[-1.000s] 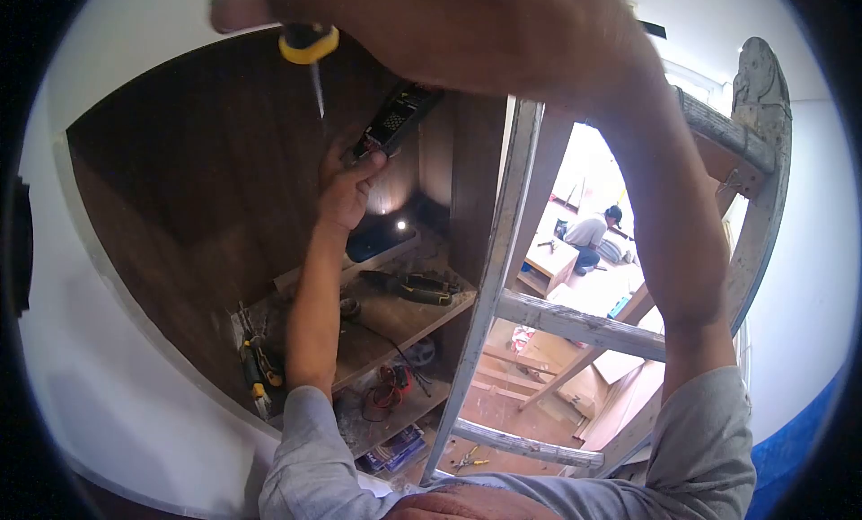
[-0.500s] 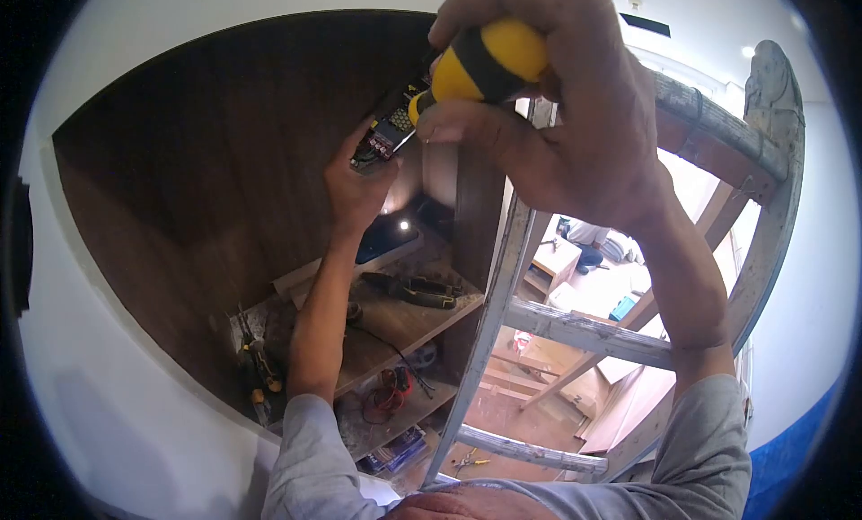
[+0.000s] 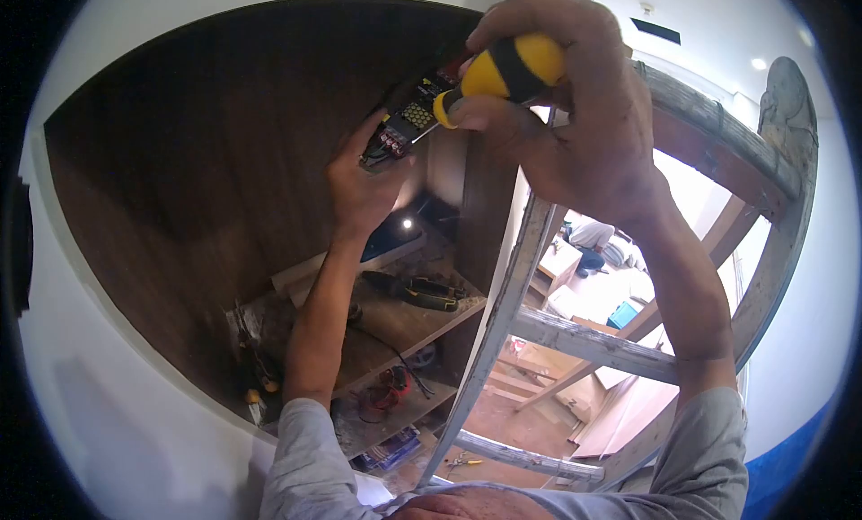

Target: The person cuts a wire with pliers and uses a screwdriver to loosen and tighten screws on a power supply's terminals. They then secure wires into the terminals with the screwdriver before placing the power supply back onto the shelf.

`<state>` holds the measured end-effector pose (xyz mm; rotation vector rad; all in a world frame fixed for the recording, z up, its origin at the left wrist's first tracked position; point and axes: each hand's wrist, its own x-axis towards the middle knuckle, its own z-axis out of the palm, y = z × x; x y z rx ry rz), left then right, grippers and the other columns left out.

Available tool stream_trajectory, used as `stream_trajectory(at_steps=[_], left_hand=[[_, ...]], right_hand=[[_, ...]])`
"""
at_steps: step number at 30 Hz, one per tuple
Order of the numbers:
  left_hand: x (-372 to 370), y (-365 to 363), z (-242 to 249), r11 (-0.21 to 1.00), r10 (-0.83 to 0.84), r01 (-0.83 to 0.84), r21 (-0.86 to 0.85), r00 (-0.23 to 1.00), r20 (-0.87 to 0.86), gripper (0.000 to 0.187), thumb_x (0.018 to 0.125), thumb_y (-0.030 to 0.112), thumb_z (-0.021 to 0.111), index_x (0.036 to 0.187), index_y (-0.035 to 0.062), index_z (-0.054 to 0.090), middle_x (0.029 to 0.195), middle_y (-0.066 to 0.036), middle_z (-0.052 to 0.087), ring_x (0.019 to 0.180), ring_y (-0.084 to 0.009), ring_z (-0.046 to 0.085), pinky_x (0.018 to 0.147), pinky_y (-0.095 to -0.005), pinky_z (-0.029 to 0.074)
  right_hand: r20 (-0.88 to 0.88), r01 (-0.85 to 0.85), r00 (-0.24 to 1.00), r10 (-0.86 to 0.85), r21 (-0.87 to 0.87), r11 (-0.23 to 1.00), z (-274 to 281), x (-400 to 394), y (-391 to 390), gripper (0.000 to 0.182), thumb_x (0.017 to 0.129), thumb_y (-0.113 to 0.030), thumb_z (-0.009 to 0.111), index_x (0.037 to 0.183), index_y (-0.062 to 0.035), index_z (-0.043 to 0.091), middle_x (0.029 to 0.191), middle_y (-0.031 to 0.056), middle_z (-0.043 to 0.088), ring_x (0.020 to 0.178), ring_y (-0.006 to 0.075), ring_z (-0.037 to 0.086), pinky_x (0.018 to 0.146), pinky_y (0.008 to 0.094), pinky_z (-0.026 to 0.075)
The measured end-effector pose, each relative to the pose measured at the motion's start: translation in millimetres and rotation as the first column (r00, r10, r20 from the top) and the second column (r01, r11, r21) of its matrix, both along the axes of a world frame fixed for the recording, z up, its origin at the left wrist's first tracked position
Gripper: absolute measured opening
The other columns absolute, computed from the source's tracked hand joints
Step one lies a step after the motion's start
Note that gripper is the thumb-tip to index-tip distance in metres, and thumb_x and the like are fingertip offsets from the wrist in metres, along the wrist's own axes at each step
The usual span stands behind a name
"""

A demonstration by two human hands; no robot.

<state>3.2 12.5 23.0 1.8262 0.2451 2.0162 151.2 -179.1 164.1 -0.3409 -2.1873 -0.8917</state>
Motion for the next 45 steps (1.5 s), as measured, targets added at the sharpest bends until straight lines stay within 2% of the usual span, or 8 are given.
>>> stream_trajectory(at_steps=[8, 13, 16, 19, 23, 25, 28, 45], left_hand=[[3.3, 3.1, -0.2, 0.988, 0.089, -0.09, 0.123, 0.996, 0.015, 0.06, 0.073, -0.005, 0.076, 0.131, -0.0021, 0.062, 0.114, -0.016, 0.06, 0.096, -0.0245, 0.069, 0.077, -0.0334, 0.064], [8.7, 2.6, -4.4, 0.985, 0.122, -0.122, 0.125, 0.992, 0.002, 0.062, 0.073, -0.004, 0.078, 0.132, -0.001, 0.062, 0.112, -0.016, 0.06, 0.099, -0.0237, 0.069, 0.079, -0.0322, 0.063], [11.3, 3.7, -5.4, 0.978, 0.163, -0.162, 0.135, 0.987, 0.001, 0.064, 0.073, -0.004, 0.08, 0.134, 0.001, 0.061, 0.112, -0.014, 0.061, 0.1, -0.0207, 0.068, 0.081, -0.0311, 0.064], [11.3, 0.8, -5.2, 0.971, 0.188, -0.187, 0.147, 0.982, 0.005, 0.064, 0.073, -0.004, 0.08, 0.134, 0.0011, 0.062, 0.113, -0.015, 0.061, 0.099, -0.0209, 0.068, 0.081, -0.0316, 0.064], [7.7, -2.5, -4.0, 0.966, 0.232, -0.226, 0.127, 0.972, -0.027, 0.063, 0.072, -0.003, 0.081, 0.133, 0.0014, 0.063, 0.112, -0.015, 0.062, 0.1, -0.0217, 0.069, 0.085, -0.0324, 0.059], [7.0, 1.1, -4.9, 0.966, 0.223, -0.219, 0.141, 0.975, -0.014, 0.064, 0.072, -0.003, 0.081, 0.133, 0.0013, 0.063, 0.111, -0.015, 0.063, 0.1, -0.0216, 0.069, 0.086, -0.0327, 0.058], [9.6, 7.8, -5.0, 0.971, 0.174, -0.176, 0.161, 0.984, 0.026, 0.062, 0.071, -0.001, 0.08, 0.131, -0.001, 0.063, 0.111, -0.017, 0.063, 0.099, -0.0262, 0.069, 0.084, -0.0355, 0.058], [6.3, -0.6, -1.3, 0.972, 0.181, -0.18, 0.154, 0.983, 0.013, 0.064, 0.071, 0.0, 0.083, 0.132, 0.0012, 0.063, 0.109, -0.015, 0.065, 0.098, -0.0216, 0.07, 0.086, -0.0333, 0.057]], right_hand=[[-0.09, -0.007, 0.996, 0.002, -0.06, 0.998, 0.0, 10.0, 0.3, 0.052, 0.093, -0.009, 0.072, 0.135, -0.0022, 0.041, 0.111, 0.0175, 0.064, 0.101, 0.0267, 0.071, 0.088, 0.0388, 0.062], [-0.277, 0.551, 0.802, -0.529, 0.005, 0.834, -2.5, 1.6, -20.9, 0.049, 0.088, -0.032, 0.081, 0.122, -0.0059, 0.056, 0.103, 0.0137, 0.066, 0.089, 0.0219, 0.074, 0.076, 0.0328, 0.063], [-0.365, 0.573, 0.687, -0.628, -0.26, 0.777, -2.1, -3.6, -31.4, 0.049, 0.089, -0.042, 0.078, 0.116, -0.0058, 0.06, 0.093, 0.0122, 0.068, 0.075, 0.0204, 0.075, 0.068, 0.0296, 0.062], [-0.281, 0.669, 0.647, -0.709, -0.237, 0.704, 2.1, 0.9, -39.7, 0.047, 0.091, -0.044, 0.075, 0.113, -0.005, 0.06, 0.088, 0.0115, 0.069, 0.068, 0.0203, 0.074, 0.064, 0.0286, 0.061], [-0.128, 0.682, 0.66, -0.741, -0.312, 0.661, 8.1, -1.3, -54.0, 0.046, 0.09, -0.041, 0.076, 0.114, -0.0045, 0.06, 0.095, 0.0125, 0.071, 0.078, 0.0239, 0.075, 0.069, 0.0329, 0.062], [0.051, 0.621, 0.784, -0.619, -0.062, 0.781, 12.1, 3.8, -53.1, 0.042, 0.091, -0.035, 0.076, 0.115, -0.0045, 0.061, 0.1, 0.0143, 0.072, 0.091, 0.0275, 0.075, 0.078, 0.0374, 0.061], [0.129, 0.556, 0.825, -0.549, -0.02, 0.831, 14.2, 6.3, -52.7, 0.039, 0.091, -0.03, 0.075, 0.116, -0.0051, 0.06, 0.105, 0.0155, 0.072, 0.1, 0.0299, 0.074, 0.085, 0.0395, 0.06], [0.229, 0.581, 0.784, -0.577, 0.056, 0.812, 22.2, 10.4, -54.8, 0.031, 0.091, -0.015, 0.073, 0.117, -0.0049, 0.06, 0.105, 0.0155, 0.07, 0.095, 0.0288, 0.072, 0.083, 0.0383, 0.06]])
